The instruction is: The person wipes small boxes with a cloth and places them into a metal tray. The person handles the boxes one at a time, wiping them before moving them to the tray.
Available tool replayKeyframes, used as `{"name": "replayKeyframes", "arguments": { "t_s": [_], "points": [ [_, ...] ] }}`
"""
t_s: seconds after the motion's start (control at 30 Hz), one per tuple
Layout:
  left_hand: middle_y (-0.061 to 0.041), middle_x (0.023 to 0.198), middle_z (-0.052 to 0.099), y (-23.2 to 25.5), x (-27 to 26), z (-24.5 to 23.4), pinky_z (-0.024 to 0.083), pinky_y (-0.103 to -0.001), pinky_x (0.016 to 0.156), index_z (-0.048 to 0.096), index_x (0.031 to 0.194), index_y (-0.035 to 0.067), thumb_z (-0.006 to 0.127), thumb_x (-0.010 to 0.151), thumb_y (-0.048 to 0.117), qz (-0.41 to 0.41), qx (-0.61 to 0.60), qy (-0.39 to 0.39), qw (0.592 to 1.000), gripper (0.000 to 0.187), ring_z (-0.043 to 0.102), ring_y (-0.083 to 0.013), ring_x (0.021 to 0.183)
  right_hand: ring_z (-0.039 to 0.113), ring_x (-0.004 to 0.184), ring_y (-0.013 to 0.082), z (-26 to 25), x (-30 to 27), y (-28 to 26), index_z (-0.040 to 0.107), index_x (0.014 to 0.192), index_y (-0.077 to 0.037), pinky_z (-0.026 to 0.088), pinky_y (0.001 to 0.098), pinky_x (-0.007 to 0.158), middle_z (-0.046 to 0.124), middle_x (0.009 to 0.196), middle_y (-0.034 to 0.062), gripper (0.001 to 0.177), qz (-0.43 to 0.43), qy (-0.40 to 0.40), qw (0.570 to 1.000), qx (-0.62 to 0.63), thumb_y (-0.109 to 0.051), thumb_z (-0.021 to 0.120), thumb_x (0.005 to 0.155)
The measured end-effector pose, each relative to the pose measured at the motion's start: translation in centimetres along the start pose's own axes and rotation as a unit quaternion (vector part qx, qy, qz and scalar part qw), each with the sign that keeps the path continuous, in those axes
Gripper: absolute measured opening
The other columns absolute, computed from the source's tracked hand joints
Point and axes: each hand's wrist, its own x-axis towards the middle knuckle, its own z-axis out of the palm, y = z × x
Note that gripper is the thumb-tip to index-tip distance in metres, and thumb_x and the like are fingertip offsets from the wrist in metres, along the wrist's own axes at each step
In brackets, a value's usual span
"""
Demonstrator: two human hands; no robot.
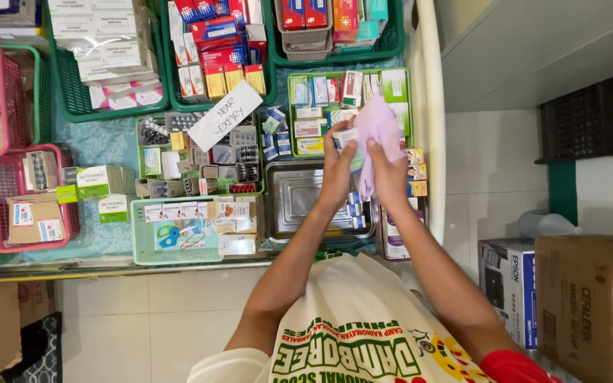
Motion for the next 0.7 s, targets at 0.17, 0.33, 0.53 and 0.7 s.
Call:
{"name": "replayKeyframes", "arguments": {
  "t_s": [0.17, 0.33, 0.53, 0.7],
  "points": [
    [-0.026, 0.155, 0.030, 0.2, 1.0, -1.7, 0.015, -0.052, 0.127, 0.031, 0.159, 0.008, 0.050, 0.110, 0.031, 0.005, 0.102, 0.008, 0.995, 0.058, 0.026, -0.0383, 0.151, 0.068, 0.094, 0.0237, -0.7, -3.4, 4.0, 0.064, 0.124, 0.003, 0.055, 0.0401, 0.088, 0.070, 0.107, 0.0156, 0.030, 0.005, -0.018, 1.000, -0.008, -0.015, 0.068, 0.100],
    [-0.026, 0.146, 0.045, -2.1, 0.9, -3.3, 0.033, -0.050, 0.119, 0.033, 0.158, 0.007, 0.059, 0.106, 0.021, -0.018, 0.074, 0.044, 0.996, 0.060, 0.044, -0.0335, 0.138, 0.071, 0.095, 0.0192, -1.2, -3.8, 5.9, 0.078, 0.106, -0.004, 0.057, 0.0348, 0.074, 0.078, 0.092, 0.0154, 0.027, -0.178, -0.011, 0.980, -0.092, 0.006, 0.082, 0.081],
    [-0.006, 0.130, 0.055, -2.5, -0.5, -3.3, 0.038, -0.039, 0.111, 0.051, 0.143, 0.010, 0.045, 0.113, 0.035, -0.074, 0.056, 0.001, 0.996, 0.039, 0.049, -0.0160, 0.122, 0.075, 0.087, 0.0264, -0.2, -0.6, 4.4, 0.074, 0.116, -0.005, 0.057, 0.0383, 0.075, 0.077, 0.097, 0.0179, 0.032, -0.226, -0.042, 0.966, -0.118, 0.011, 0.072, 0.088],
    [-0.009, 0.125, 0.060, -2.3, -0.4, -3.9, 0.045, -0.040, 0.104, 0.043, 0.149, 0.012, 0.074, 0.096, 0.023, -0.075, 0.046, -0.075, 0.993, 0.062, 0.056, -0.0169, 0.114, 0.057, 0.098, 0.0145, 0.3, -0.3, 2.2, 0.067, 0.124, -0.001, 0.048, 0.0382, 0.092, 0.072, 0.112, 0.0105, 0.029, -0.055, 0.045, 0.997, -0.009, -0.010, 0.070, 0.097]
  ]
}}
